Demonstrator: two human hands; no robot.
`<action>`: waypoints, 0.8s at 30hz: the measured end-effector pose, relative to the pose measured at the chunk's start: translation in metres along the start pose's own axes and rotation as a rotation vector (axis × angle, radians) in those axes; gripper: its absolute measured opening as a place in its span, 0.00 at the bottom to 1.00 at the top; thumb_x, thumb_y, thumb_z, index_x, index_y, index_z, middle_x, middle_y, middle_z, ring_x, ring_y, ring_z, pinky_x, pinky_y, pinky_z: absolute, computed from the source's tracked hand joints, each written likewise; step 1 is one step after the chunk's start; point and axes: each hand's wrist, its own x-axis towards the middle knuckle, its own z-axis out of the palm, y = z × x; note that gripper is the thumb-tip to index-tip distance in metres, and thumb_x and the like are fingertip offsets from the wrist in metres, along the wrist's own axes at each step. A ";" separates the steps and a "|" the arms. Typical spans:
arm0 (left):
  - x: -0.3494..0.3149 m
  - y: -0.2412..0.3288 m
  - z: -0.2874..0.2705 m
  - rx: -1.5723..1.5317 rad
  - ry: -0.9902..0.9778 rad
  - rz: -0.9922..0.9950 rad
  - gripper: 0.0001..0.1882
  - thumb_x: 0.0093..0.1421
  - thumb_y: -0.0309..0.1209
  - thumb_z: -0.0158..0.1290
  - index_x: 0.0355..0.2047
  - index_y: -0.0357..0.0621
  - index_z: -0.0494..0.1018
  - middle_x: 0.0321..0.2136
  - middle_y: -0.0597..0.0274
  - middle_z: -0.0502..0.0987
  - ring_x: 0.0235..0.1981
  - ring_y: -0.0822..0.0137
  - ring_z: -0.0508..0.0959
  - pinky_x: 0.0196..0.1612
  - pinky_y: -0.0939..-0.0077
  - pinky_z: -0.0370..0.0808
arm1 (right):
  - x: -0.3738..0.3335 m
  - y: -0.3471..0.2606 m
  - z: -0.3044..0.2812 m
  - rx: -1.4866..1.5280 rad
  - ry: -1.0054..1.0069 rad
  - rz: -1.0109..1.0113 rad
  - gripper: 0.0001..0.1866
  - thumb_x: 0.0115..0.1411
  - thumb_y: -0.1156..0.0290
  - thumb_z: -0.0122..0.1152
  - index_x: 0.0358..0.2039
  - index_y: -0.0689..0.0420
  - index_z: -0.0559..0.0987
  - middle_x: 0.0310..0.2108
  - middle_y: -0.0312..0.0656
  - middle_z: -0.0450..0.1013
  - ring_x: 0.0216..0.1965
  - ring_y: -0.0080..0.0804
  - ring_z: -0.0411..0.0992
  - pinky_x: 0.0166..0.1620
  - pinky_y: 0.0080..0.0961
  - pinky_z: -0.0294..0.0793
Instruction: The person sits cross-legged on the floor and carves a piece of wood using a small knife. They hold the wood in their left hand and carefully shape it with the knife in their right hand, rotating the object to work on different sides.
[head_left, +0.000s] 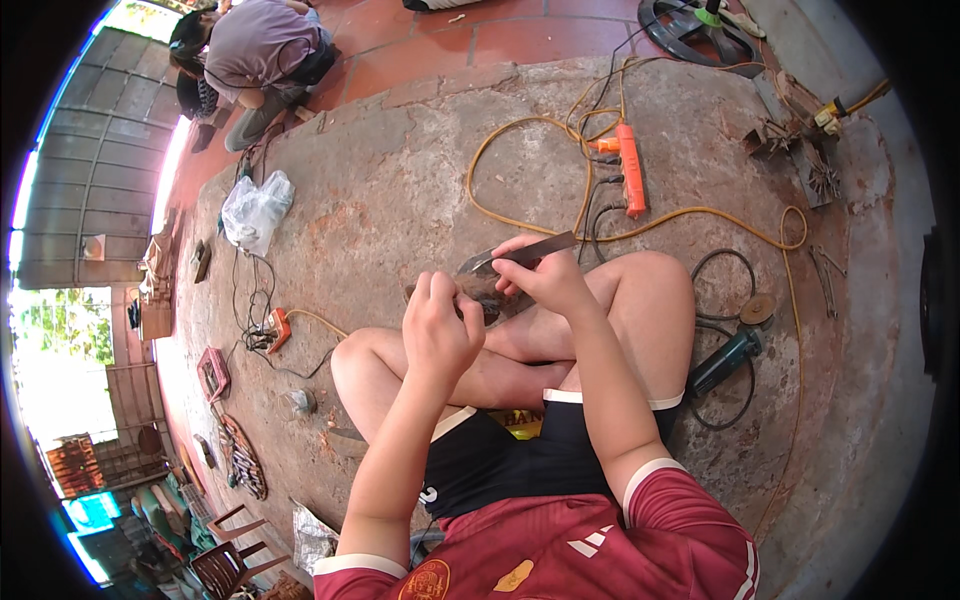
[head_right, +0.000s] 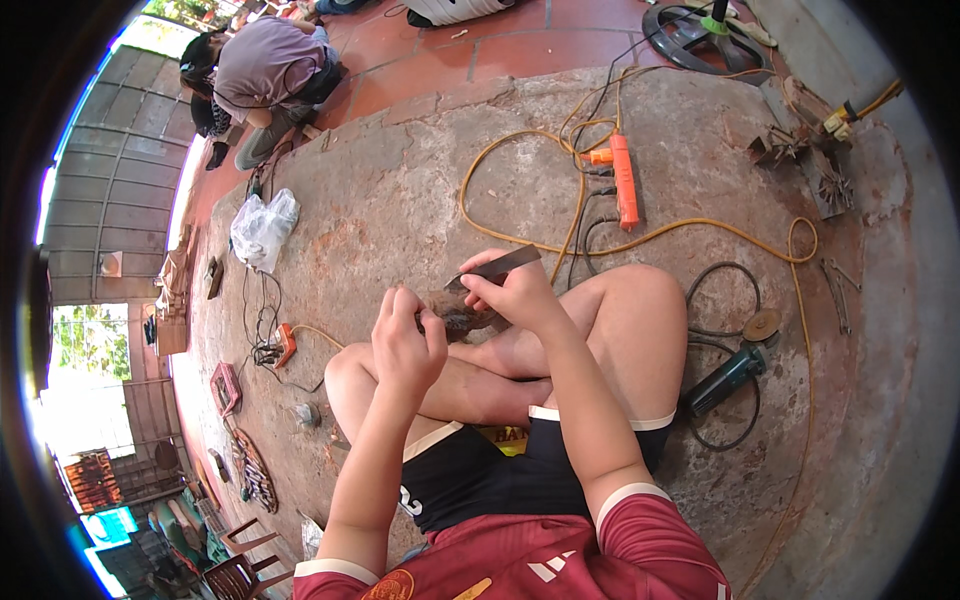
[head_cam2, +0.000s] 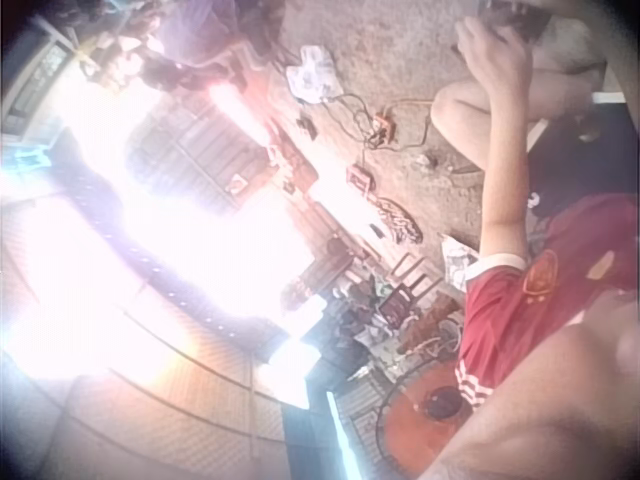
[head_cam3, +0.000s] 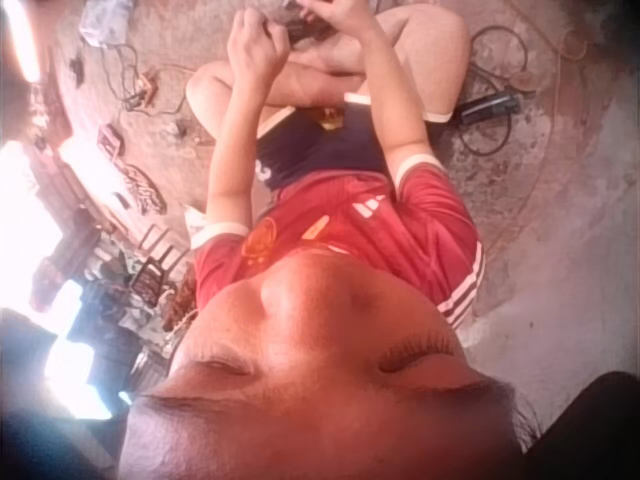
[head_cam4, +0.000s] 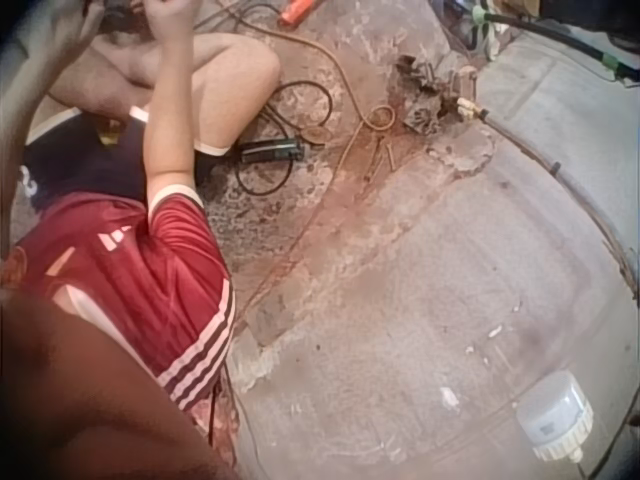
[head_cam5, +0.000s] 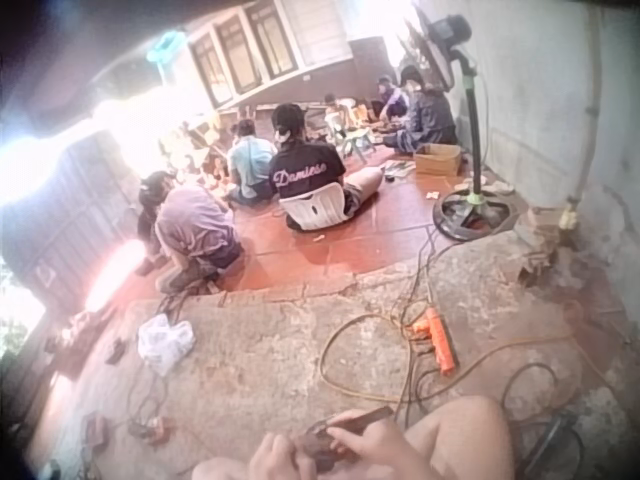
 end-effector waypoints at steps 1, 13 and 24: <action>0.000 0.001 0.000 0.001 0.000 -0.001 0.05 0.53 0.24 0.50 0.27 0.39 0.64 0.25 0.48 0.68 0.26 0.46 0.71 0.31 0.56 0.70 | 0.000 0.001 -0.003 0.002 -0.002 -0.014 0.07 0.58 0.76 0.65 0.37 0.63 0.80 0.27 0.39 0.78 0.26 0.22 0.78 0.28 0.18 0.78; -0.004 0.000 0.002 -0.004 0.000 -0.002 0.05 0.52 0.24 0.50 0.27 0.39 0.64 0.25 0.49 0.68 0.27 0.47 0.71 0.32 0.56 0.70 | -0.004 0.002 0.004 -0.227 0.091 -0.127 0.05 0.58 0.76 0.65 0.35 0.60 0.80 0.25 0.36 0.77 0.25 0.20 0.77 0.27 0.17 0.76; -0.006 0.001 0.003 -0.002 0.019 0.032 0.05 0.52 0.23 0.49 0.27 0.38 0.64 0.24 0.48 0.67 0.26 0.46 0.70 0.30 0.56 0.70 | -0.006 -0.002 0.005 -0.403 0.040 -0.243 0.02 0.58 0.76 0.62 0.32 0.61 0.80 0.26 0.37 0.76 0.24 0.21 0.77 0.26 0.18 0.76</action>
